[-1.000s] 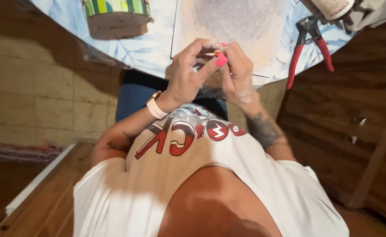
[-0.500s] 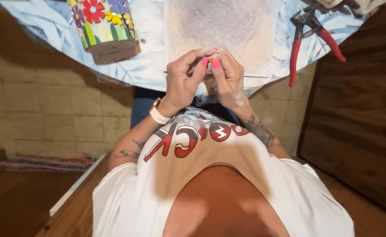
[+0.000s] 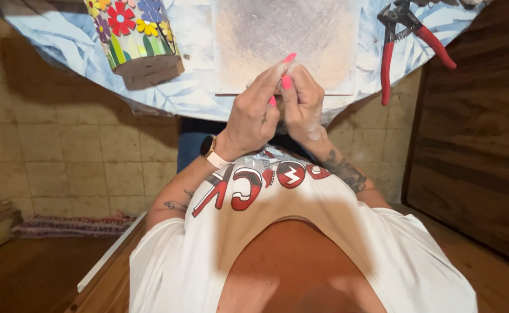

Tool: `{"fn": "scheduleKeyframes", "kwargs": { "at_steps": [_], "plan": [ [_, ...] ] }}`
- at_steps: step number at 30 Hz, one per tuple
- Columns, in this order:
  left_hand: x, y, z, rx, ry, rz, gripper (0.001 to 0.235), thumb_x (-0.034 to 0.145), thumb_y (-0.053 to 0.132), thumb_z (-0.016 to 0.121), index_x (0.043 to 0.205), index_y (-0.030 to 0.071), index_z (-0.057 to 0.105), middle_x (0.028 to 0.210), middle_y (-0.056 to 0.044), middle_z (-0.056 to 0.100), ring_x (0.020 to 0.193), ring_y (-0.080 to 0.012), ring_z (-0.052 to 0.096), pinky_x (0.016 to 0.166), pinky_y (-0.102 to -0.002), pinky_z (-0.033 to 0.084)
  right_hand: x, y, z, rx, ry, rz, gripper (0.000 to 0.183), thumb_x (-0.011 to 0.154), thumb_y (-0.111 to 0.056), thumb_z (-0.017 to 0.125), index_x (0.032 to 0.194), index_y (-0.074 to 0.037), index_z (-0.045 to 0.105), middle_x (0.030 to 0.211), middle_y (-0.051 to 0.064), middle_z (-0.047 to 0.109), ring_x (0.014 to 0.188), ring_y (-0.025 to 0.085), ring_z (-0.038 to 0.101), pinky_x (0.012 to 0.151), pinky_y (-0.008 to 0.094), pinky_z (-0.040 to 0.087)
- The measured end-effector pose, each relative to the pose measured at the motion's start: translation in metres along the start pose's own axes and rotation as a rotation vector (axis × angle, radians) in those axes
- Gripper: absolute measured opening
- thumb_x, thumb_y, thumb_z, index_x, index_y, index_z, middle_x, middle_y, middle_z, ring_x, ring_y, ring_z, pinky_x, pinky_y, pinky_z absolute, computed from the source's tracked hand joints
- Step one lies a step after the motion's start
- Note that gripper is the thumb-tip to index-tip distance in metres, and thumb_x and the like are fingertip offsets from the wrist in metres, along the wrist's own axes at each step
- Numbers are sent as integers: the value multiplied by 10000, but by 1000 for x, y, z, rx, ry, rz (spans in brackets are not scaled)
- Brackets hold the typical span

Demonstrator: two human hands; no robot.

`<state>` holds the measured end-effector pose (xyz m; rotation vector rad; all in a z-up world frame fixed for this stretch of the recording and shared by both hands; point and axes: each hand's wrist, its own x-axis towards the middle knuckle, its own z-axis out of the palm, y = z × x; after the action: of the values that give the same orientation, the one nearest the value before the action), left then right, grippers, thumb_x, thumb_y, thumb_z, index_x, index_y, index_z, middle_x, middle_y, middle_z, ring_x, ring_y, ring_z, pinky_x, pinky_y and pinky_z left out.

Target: Decorating a cylindrical container by gluing small flower-shaped cutouts onto its surface

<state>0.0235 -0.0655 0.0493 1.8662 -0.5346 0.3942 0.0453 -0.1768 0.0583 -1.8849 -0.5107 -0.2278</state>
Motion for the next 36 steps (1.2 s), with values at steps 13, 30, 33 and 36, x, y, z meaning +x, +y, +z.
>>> {"fn": "scheduleKeyframes", "kwargs": {
  "at_steps": [13,30,33,36],
  "plan": [
    [16,-3,-32,133,-464,-234,782,660,2,477,1326,65,72,1246,-198,484,1037,-320,563,750,-442,469,-11,-6,-12,23,-247,-161,286,920,-151,359,681,-4,415,629,72,357,573,190,336,543,301,286],
    [7,-10,-16,-208,282,-104,435,847,116,559,514,98,279,463,13,214,423,-104,235,414,-203,290,-13,-4,-8,222,-34,41,289,914,-163,407,665,-42,491,518,14,357,506,88,305,491,213,343],
    [7,-11,-11,-360,302,-134,462,818,62,589,512,114,247,480,44,210,454,-79,196,412,-201,259,-13,-3,-9,225,-38,53,293,913,-170,410,662,-46,493,507,16,367,493,90,305,490,207,338],
    [12,-3,-11,-545,325,-99,401,843,28,544,589,134,252,551,44,212,502,-67,225,485,-193,281,-14,-2,-9,230,-40,60,292,913,-162,407,662,-45,499,504,23,374,495,97,307,503,210,342]
  ]
}}
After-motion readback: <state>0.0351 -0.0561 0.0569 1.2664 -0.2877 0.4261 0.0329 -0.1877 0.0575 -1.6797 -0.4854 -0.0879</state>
